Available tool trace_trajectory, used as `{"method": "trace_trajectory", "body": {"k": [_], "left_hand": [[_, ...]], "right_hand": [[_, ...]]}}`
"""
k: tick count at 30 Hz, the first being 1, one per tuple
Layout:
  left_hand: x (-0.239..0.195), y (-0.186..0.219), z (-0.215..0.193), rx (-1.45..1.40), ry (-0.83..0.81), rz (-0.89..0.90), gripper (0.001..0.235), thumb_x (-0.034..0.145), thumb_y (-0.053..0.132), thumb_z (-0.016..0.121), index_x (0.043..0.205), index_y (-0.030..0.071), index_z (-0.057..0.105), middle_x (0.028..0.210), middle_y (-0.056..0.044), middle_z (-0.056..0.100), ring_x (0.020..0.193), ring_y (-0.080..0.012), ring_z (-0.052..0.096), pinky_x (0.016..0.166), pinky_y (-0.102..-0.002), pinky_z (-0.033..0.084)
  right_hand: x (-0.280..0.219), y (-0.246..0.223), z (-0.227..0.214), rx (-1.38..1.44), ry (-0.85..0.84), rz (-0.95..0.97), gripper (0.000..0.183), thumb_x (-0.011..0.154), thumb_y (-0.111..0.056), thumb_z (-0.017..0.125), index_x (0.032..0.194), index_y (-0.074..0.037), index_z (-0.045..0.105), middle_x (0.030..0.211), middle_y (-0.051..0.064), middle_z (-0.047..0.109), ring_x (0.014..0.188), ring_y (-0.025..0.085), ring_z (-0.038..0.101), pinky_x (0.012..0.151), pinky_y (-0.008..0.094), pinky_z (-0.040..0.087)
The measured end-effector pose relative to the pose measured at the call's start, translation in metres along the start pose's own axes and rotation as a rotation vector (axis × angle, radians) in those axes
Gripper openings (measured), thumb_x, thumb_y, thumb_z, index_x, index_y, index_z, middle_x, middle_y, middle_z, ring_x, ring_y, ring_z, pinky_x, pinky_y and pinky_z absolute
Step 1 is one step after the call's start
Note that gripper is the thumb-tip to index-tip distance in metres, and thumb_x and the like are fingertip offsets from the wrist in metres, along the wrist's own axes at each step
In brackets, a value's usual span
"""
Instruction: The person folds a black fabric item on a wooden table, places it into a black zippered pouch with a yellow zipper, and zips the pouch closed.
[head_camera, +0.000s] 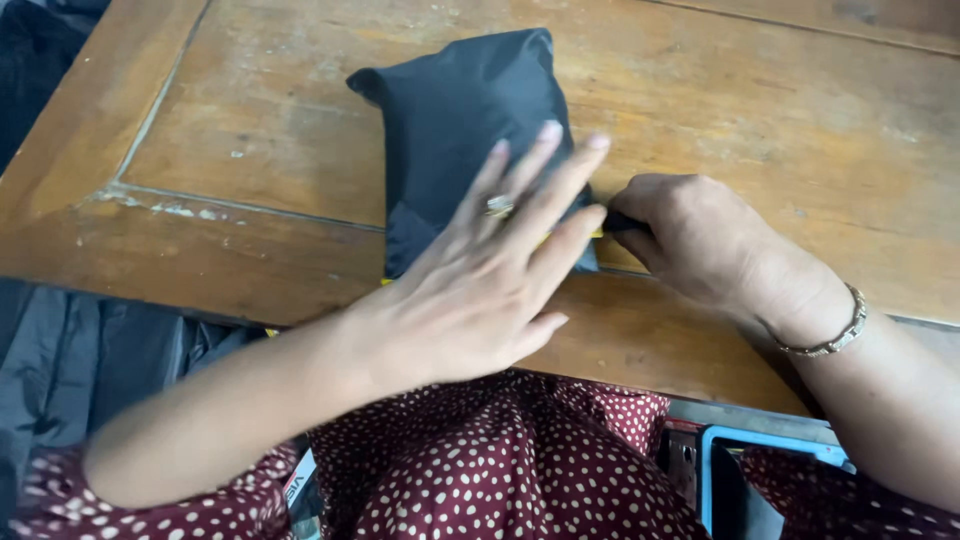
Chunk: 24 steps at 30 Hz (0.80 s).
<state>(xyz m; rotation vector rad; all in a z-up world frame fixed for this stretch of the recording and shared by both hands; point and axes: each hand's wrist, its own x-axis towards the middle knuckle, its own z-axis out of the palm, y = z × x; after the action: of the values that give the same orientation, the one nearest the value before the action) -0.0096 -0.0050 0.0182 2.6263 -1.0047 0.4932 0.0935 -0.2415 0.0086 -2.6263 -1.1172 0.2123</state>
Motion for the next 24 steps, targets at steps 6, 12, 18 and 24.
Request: {"method": "trace_trajectory", "body": {"k": [6,12,18,24], "left_hand": [[0.03,-0.014,0.032,0.193,-0.124,-0.005,0.088,0.078,0.043,0.074,0.149,-0.001,0.048,0.165,-0.024,0.022,0.153,-0.0492,0.015,0.122,-0.072,0.012],[0.034,-0.013,0.038,0.163,0.02,-0.097,0.072,0.073,0.033,0.077,0.134,0.001,0.057,0.153,-0.021,0.047,0.146,-0.0495,0.034,0.117,-0.071,0.025],[0.037,-0.013,0.046,0.221,0.138,-0.094,0.053,0.074,0.03,0.081,0.113,0.005,0.055,0.144,-0.025,0.05,0.137,-0.0539,0.045,0.109,-0.071,0.039],[0.033,-0.012,0.051,0.208,0.127,-0.026,0.057,0.08,0.036,0.081,0.116,0.001,0.054,0.146,-0.032,0.046,0.14,-0.0517,0.043,0.115,-0.067,0.034]], "right_hand": [[-0.014,0.001,-0.002,-0.091,0.02,0.001,0.019,0.101,-0.025,0.063,0.09,-0.008,0.063,0.082,0.008,0.071,0.07,0.036,0.069,0.059,0.05,0.054],[-0.029,-0.004,-0.007,-0.234,0.033,0.004,0.027,0.103,-0.024,0.061,0.08,-0.008,0.057,0.071,0.005,0.063,0.058,0.034,0.064,0.05,0.051,0.053],[-0.041,-0.005,-0.021,-0.377,-0.023,0.057,0.033,0.105,-0.027,0.06,0.076,-0.011,0.054,0.064,0.002,0.06,0.051,0.028,0.059,0.048,0.046,0.052],[-0.031,-0.019,-0.042,-0.335,-0.276,0.269,0.029,0.101,-0.033,0.053,0.079,-0.017,0.061,0.075,0.0,0.068,0.074,0.026,0.064,0.069,0.042,0.052]]}}
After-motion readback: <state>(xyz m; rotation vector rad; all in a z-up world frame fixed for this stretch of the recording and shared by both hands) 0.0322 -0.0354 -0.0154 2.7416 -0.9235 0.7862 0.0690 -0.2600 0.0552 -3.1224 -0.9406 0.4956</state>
